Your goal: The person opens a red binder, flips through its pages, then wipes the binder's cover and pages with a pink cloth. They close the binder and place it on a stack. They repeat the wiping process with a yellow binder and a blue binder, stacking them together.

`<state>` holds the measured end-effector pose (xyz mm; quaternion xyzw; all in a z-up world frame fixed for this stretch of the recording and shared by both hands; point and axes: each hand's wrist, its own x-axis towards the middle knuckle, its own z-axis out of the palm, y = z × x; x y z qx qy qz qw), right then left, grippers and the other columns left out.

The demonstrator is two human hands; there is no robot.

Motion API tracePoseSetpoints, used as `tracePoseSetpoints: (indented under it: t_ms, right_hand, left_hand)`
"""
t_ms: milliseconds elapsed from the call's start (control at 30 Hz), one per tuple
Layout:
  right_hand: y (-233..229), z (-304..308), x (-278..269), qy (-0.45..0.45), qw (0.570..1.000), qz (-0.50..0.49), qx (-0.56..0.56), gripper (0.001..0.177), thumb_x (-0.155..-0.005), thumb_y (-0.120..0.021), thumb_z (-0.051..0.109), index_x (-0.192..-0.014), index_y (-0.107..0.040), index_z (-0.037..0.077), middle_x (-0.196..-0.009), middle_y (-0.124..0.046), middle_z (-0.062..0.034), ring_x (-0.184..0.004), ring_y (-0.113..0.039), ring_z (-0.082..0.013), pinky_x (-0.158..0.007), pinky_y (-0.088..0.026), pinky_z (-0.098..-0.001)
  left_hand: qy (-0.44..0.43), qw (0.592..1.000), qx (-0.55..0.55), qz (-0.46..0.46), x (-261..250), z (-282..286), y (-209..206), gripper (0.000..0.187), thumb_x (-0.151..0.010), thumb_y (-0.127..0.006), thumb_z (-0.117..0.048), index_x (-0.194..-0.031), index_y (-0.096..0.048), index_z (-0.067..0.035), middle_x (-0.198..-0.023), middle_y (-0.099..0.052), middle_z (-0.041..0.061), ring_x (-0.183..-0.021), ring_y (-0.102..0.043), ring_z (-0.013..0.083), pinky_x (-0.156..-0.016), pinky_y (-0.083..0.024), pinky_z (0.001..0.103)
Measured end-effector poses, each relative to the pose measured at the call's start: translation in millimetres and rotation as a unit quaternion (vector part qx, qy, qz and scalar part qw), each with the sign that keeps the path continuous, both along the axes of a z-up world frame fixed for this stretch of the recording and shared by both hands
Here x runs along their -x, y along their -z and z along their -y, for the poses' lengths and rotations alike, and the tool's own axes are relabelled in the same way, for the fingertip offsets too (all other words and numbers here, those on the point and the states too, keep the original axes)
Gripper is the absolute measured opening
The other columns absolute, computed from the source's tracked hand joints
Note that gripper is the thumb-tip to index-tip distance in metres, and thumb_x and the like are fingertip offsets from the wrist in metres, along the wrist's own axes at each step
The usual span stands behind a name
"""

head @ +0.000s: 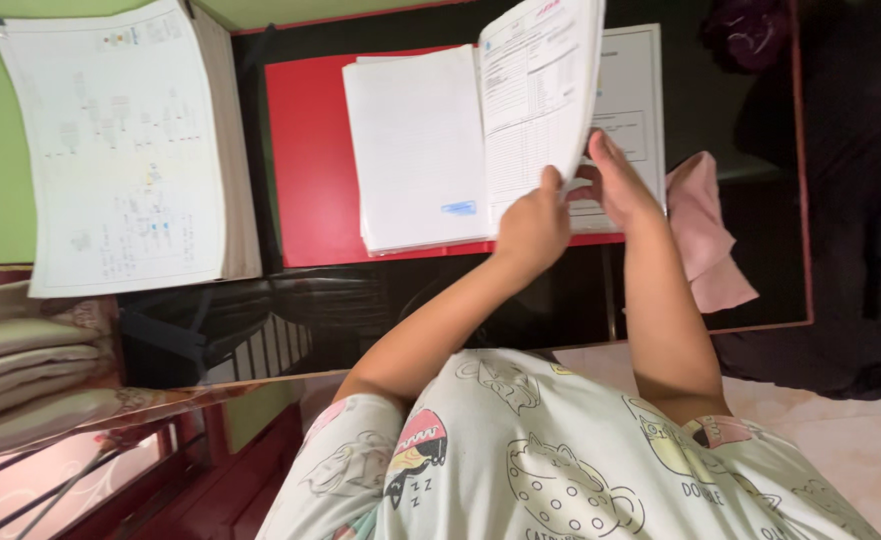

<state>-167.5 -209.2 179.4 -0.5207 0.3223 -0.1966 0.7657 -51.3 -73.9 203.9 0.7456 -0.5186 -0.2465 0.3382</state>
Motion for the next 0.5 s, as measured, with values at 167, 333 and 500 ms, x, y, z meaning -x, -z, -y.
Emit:
tracePoseSetpoints:
  t_ms: [167, 333, 500]
  right_hand:
    - [-10.1, 33.4, 20.9, 0.061, 0.974, -0.214, 0.040, 0.057, -0.091, -0.069, 0.017, -0.142, -0.046, 0.003, -0.123, -0.064, -0.0180, -0.104, -0.069, -0.0234, -0.071, -0.063, -0.0383]
    - [24.3, 51.6, 23.3, 0.047, 0.947, -0.280, 0.150, 0.045, -0.092, -0.065, 0.007, -0.134, -0.056, -0.002, -0.113, -0.071, -0.0146, -0.098, -0.072, -0.0232, -0.077, -0.059, -0.0351]
    - [27.0, 62.2, 29.8, 0.021, 0.980, -0.146, 0.133, 0.041, -0.093, -0.066, 0.003, -0.133, -0.058, -0.002, -0.112, -0.071, -0.0124, -0.099, -0.067, -0.0188, -0.082, -0.054, -0.0319]
  left_hand:
    - [0.047, 0.990, -0.064, 0.119, 51.5, 50.1, 31.9, 0.047, -0.088, -0.057, -0.008, -0.132, -0.042, -0.001, -0.077, -0.072, 0.021, -0.073, -0.073, 0.0392, -0.061, -0.057, 0.048]
    - [0.069, 0.991, -0.083, 0.076, 57.2, 42.2, 34.1, 0.048, -0.092, -0.067, -0.034, -0.126, -0.051, -0.004, -0.090, -0.071, 0.021, -0.085, -0.072, 0.0371, -0.072, -0.056, 0.048]
    - [-0.144, 0.971, 0.053, -0.181, 6.2, -1.2, 54.3, 0.046, -0.096, -0.061, -0.039, -0.122, -0.062, -0.001, -0.118, -0.066, 0.018, -0.106, -0.066, 0.0317, -0.080, -0.056, 0.044]
